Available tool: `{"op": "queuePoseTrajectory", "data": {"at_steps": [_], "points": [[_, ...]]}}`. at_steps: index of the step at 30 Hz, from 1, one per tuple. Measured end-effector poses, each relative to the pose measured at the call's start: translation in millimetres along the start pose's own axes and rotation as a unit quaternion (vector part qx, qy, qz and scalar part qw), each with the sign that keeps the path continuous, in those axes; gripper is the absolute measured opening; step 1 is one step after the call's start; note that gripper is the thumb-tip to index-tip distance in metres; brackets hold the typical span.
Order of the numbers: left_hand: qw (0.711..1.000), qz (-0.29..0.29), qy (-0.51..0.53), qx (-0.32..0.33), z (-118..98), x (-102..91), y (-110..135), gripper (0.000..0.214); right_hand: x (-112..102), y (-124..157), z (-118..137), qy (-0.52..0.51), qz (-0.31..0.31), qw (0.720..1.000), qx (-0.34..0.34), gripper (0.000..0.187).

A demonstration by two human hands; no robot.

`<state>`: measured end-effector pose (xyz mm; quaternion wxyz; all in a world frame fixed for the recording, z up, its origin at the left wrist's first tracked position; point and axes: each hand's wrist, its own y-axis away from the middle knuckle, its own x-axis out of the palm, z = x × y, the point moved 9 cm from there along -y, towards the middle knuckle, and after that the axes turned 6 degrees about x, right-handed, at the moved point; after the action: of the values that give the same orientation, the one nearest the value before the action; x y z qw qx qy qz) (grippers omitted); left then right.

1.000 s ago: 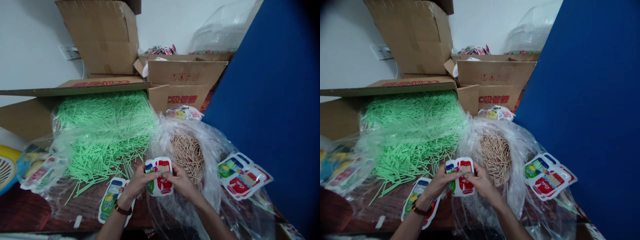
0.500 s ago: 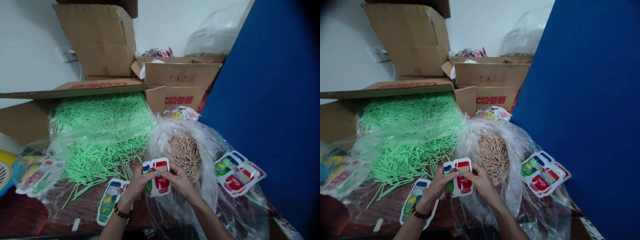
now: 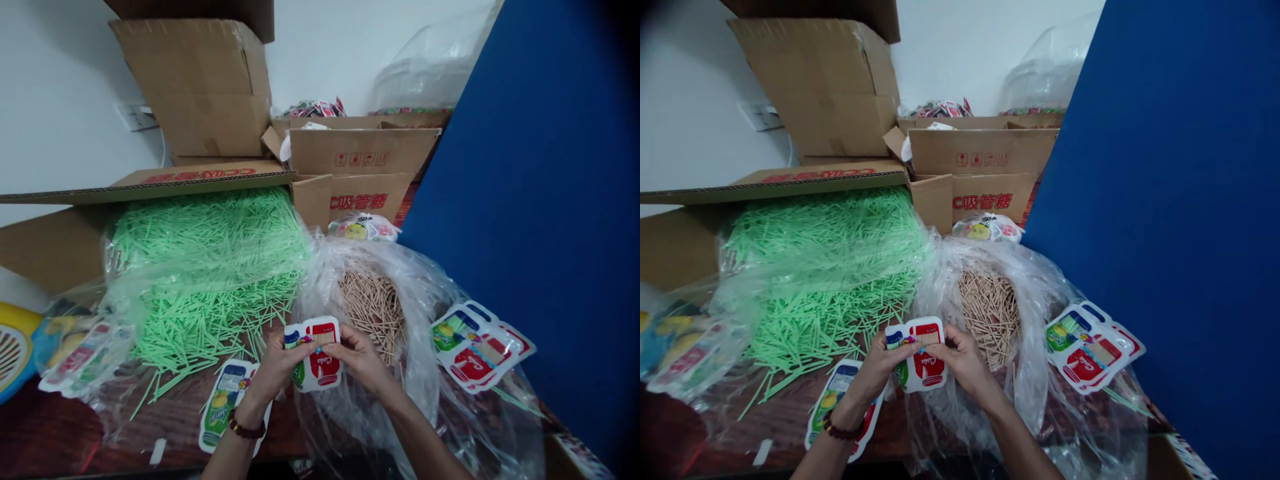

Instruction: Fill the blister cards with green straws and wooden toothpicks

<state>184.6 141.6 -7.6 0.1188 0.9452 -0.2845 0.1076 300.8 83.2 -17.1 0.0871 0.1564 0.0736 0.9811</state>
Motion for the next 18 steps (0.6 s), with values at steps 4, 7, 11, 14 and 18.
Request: {"op": "queuePoseTrajectory", "data": {"at_steps": [4, 7, 11, 14, 18], "points": [[0.998, 0.022, -0.055, 0.018, 0.9, 2.3, -0.1, 0.020, 3.7, 2.2, 6.5, 0.010, 0.003, 1.000, 0.001, 0.027], [0.991, 0.008, -0.117, 0.060, 4.5, 1.6, -0.6, 0.019, -12.5, 17.8, 21.8, 0.101, -0.060, 0.993, -0.030, 0.019], [0.977, 0.037, -0.179, 0.106, 10.6, 14.3, -1.6, 0.023, -63.9, 63.3, 51.1, 0.193, -0.203, 0.957, -0.079, 0.016], [0.976, 0.055, -0.187, 0.101, 17.6, 23.2, -0.4, 0.026, -121.8, 111.1, 71.8, 0.139, -0.348, 0.919, -0.124, 0.018], [0.981, 0.068, -0.166, 0.074, 26.7, 30.0, 8.1, 0.028, -193.5, 168.2, 84.8, 0.040, -0.528, 0.822, -0.209, 0.026]]}}
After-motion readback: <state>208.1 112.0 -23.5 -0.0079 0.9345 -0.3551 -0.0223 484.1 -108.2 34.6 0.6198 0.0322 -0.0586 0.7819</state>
